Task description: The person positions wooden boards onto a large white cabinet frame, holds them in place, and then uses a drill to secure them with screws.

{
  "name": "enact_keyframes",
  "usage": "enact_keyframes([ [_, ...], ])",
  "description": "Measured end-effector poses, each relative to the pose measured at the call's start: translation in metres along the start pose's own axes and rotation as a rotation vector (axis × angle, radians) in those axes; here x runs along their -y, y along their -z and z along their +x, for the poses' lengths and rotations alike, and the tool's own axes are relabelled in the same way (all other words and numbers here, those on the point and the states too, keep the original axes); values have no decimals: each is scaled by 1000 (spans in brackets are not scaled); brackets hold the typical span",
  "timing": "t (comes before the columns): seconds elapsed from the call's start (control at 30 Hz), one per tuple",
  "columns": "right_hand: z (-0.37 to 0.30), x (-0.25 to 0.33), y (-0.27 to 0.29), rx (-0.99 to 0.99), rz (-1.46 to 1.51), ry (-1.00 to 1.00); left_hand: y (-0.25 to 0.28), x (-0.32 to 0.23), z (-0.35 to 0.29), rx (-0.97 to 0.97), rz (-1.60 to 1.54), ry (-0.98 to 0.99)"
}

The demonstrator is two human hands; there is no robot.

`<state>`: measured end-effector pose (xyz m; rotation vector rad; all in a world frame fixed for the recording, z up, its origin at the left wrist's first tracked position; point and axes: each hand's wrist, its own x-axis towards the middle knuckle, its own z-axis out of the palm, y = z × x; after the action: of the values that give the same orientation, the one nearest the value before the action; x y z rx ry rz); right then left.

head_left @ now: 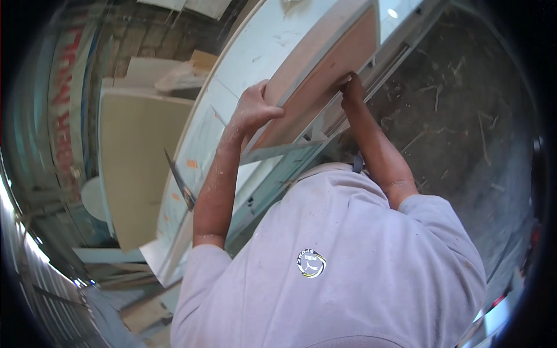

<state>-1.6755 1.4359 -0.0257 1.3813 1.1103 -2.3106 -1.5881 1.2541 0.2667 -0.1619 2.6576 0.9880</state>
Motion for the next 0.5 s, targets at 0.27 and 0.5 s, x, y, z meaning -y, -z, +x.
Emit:
enact_keyframes([
  [0.27, 9, 11, -5, 186, 225, 11, 4, -3, -7, 3, -2, -74],
  [0.5, 2, 23, 3, 329, 89, -11, 4, 1, -7, 1, 28, -81],
])
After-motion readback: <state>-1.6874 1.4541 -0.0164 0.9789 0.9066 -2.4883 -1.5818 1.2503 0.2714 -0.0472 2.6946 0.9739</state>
